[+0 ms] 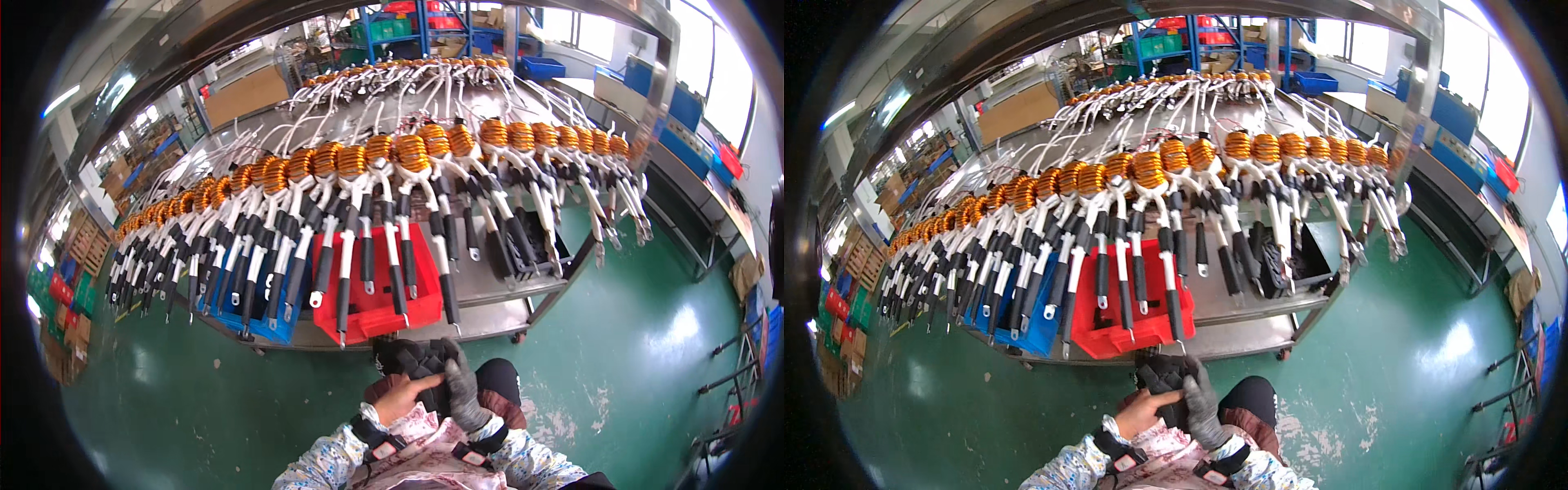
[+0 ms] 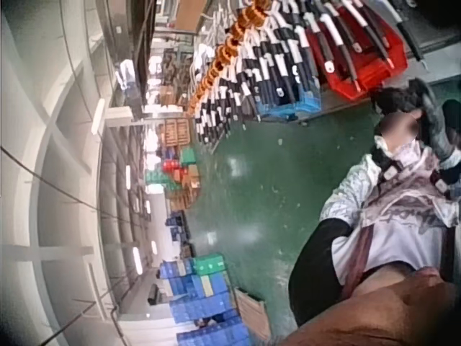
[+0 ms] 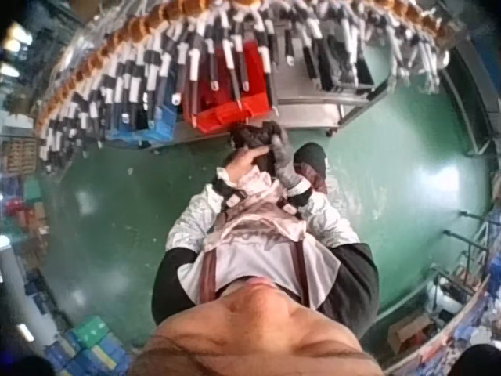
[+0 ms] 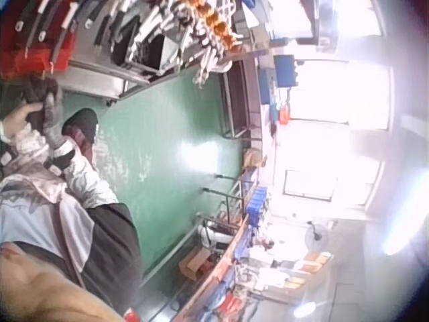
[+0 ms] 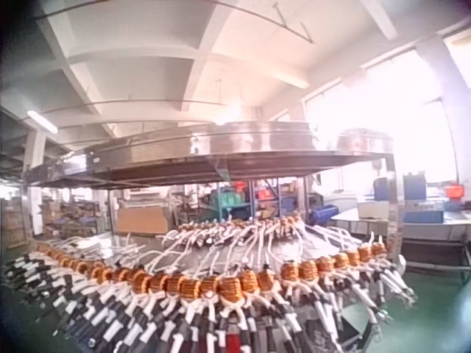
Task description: Checking and organizing a large batch of electromagnetic coil components on a processing table.
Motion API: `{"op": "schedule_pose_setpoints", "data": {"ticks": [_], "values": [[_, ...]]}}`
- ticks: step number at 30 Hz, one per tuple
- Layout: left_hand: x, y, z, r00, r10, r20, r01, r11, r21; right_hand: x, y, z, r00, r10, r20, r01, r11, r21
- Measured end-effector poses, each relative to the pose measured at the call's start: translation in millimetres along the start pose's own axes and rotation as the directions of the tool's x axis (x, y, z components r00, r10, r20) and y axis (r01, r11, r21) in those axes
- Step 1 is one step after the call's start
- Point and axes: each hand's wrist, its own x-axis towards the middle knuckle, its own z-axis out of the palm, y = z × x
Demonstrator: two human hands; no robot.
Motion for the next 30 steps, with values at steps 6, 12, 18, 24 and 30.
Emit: {"op": "schedule_pose_setpoints", "data": {"ticks": [6,12,18,24,30], "values": [[-16.9,9.4,32.3,0.891,-0.444,0.1,0.348,0.524,-0.778,-38.6,-10.3,-21.1,0.979,-0.077,0.189,0.133,0.943,-0.306],[-12.5,55.3,37.1,0.938,-0.321,0.131,0.346,0.873,-0.344,-52.3,-99.9,-31.4,0.959,0.176,0.22,-0.151,0.981,-0.125],[-12.6,60.8,39.2,0.923,-0.301,0.241,0.382,0.791,-0.477,-41.1,-114.3,-38.5,0.989,0.146,-0.032,-0.141,0.982,0.128],[-31.6,54.2,18.0,0.793,-0.569,0.215,0.538,0.49,-0.686,27.9,-194.4,-58.6,0.987,0.149,0.059,-0.156,0.98,0.125],[-41.2,22.3,23.9,0.763,-0.634,0.127,0.518,0.482,-0.707,74.0,-206.8,-76.9,0.981,0.192,0.042,-0.179,0.961,-0.209]]}}
